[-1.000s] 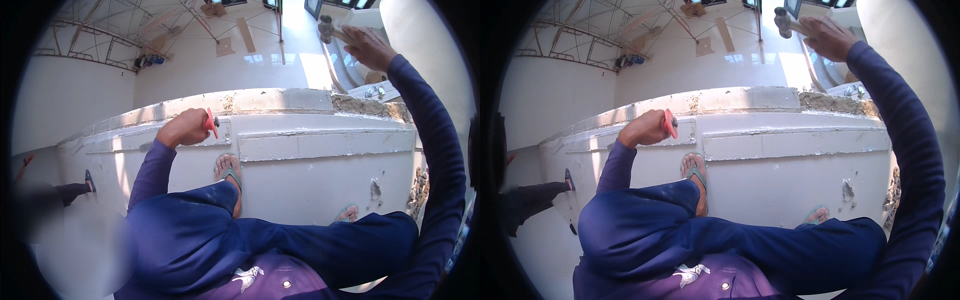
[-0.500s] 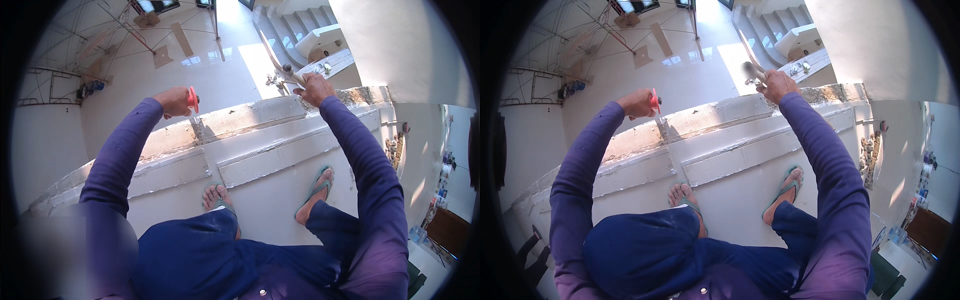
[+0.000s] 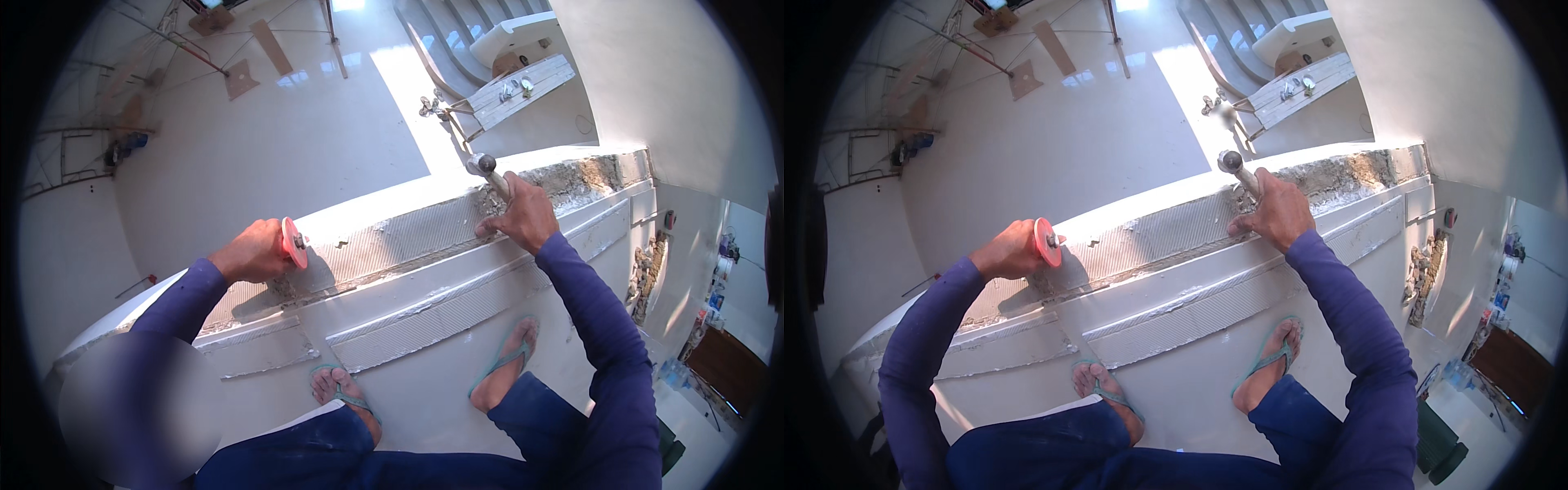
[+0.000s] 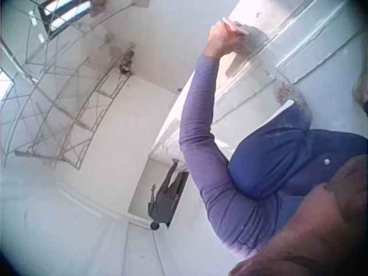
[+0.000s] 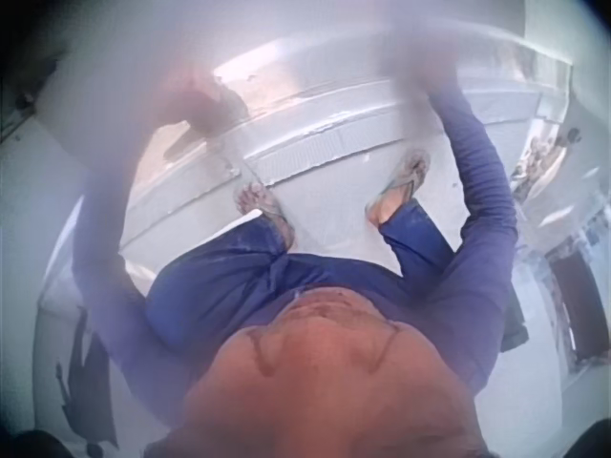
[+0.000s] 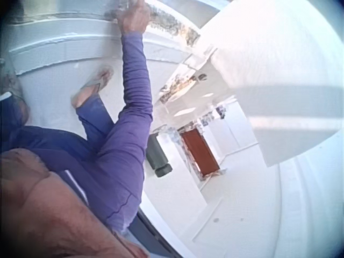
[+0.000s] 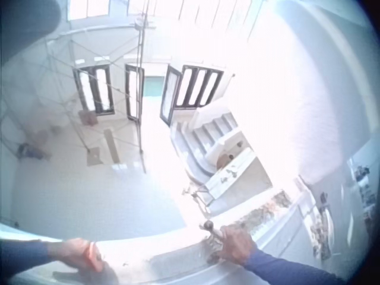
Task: The person installs a white decorative molding strip along a wall ledge using a hammer and a red plastic setting tool. They repeatedly tap the tool to secure the molding, scrape away excess material with a chisel, and measure the strip with a tape measure.
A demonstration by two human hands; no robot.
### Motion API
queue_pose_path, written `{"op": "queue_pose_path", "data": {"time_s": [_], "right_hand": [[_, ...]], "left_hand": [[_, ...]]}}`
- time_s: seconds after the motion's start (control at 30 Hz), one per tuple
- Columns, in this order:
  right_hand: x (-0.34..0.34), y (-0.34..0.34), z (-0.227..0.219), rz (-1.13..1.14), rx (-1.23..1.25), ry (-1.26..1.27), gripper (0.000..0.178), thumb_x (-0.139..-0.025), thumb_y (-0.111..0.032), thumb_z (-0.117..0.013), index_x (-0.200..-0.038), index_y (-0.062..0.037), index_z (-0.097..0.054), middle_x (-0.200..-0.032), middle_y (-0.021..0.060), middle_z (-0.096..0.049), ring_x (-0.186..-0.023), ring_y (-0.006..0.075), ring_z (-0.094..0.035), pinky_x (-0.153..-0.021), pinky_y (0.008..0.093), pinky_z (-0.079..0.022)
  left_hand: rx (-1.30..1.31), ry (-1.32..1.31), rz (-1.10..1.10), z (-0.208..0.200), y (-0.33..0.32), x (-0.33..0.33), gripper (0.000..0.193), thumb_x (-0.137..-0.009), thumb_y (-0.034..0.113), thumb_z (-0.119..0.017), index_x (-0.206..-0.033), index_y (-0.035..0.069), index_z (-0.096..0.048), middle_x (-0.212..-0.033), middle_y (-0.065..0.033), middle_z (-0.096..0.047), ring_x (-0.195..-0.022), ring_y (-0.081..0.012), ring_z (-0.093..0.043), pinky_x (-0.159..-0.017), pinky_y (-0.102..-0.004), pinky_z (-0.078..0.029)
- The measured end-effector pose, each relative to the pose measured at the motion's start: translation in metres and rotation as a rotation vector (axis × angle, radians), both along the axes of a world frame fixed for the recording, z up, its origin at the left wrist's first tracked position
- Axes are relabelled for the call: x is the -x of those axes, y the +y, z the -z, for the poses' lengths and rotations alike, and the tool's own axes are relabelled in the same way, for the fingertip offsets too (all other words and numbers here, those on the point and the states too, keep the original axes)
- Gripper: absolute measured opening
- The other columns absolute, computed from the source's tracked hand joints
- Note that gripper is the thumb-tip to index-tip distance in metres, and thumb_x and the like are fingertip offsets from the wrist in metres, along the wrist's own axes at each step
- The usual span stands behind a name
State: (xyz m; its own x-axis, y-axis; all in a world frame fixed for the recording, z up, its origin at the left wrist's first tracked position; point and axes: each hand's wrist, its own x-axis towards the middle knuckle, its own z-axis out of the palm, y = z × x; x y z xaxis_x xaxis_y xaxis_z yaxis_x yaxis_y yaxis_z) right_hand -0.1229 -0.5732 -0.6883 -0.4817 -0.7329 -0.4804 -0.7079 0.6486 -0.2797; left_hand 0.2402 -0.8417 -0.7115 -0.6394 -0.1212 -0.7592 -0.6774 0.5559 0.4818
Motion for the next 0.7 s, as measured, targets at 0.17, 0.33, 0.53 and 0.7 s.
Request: {"op": "queue_pose_path", "data": {"time_s": [0.17,0.33,0.53,0.7], "right_hand": [[-0.002,0.002,0.003,0.080,0.005,-0.041,0.071,-0.057,-0.039,-0.101,-0.099,-0.0032,-0.056,-0.080,0.0185,-0.070,-0.081,0.0393,-0.072,-0.074,0.0485,-0.054],[0.000,0.005,0.010,0.067,0.085,-0.015,0.069,-0.058,-0.039,-0.101,-0.099,-0.0049,-0.057,-0.083,0.0172,-0.071,-0.083,0.0395,-0.073,-0.074,0.0479,-0.055],[0.000,0.008,0.020,0.103,0.120,-0.006,0.070,-0.056,-0.039,-0.101,-0.098,-0.0057,-0.057,-0.083,0.0162,-0.070,-0.082,0.0398,-0.072,-0.073,0.0475,-0.056],[-0.002,0.007,0.017,0.106,0.133,0.023,0.070,-0.056,-0.040,-0.101,-0.097,-0.0057,-0.056,-0.083,0.0156,-0.069,-0.082,0.0397,-0.072,-0.074,0.0471,-0.055]], "left_hand": [[0.011,0.101,0.046,0.003,0.005,-0.002,0.033,-0.086,0.012,-0.074,-0.118,0.006,-0.075,-0.094,-0.0211,-0.073,-0.082,-0.0390,-0.070,-0.073,-0.0430,-0.057],[0.065,0.159,-0.052,0.009,0.018,-0.008,0.029,-0.085,0.014,-0.075,-0.112,0.004,-0.074,-0.088,-0.0211,-0.072,-0.079,-0.0409,-0.068,-0.068,-0.0430,-0.055],[0.043,0.069,0.010,0.003,-0.003,0.005,0.032,-0.078,0.008,-0.078,-0.109,0.001,-0.074,-0.087,-0.0210,-0.074,-0.077,-0.0372,-0.073,-0.071,-0.0404,-0.058],[0.261,0.787,-0.111,-0.018,-0.052,0.077,0.019,-0.085,0.010,-0.078,-0.098,0.000,-0.068,-0.075,-0.0136,-0.068,-0.065,-0.0326,-0.066,-0.067,-0.0419,-0.055]]}}
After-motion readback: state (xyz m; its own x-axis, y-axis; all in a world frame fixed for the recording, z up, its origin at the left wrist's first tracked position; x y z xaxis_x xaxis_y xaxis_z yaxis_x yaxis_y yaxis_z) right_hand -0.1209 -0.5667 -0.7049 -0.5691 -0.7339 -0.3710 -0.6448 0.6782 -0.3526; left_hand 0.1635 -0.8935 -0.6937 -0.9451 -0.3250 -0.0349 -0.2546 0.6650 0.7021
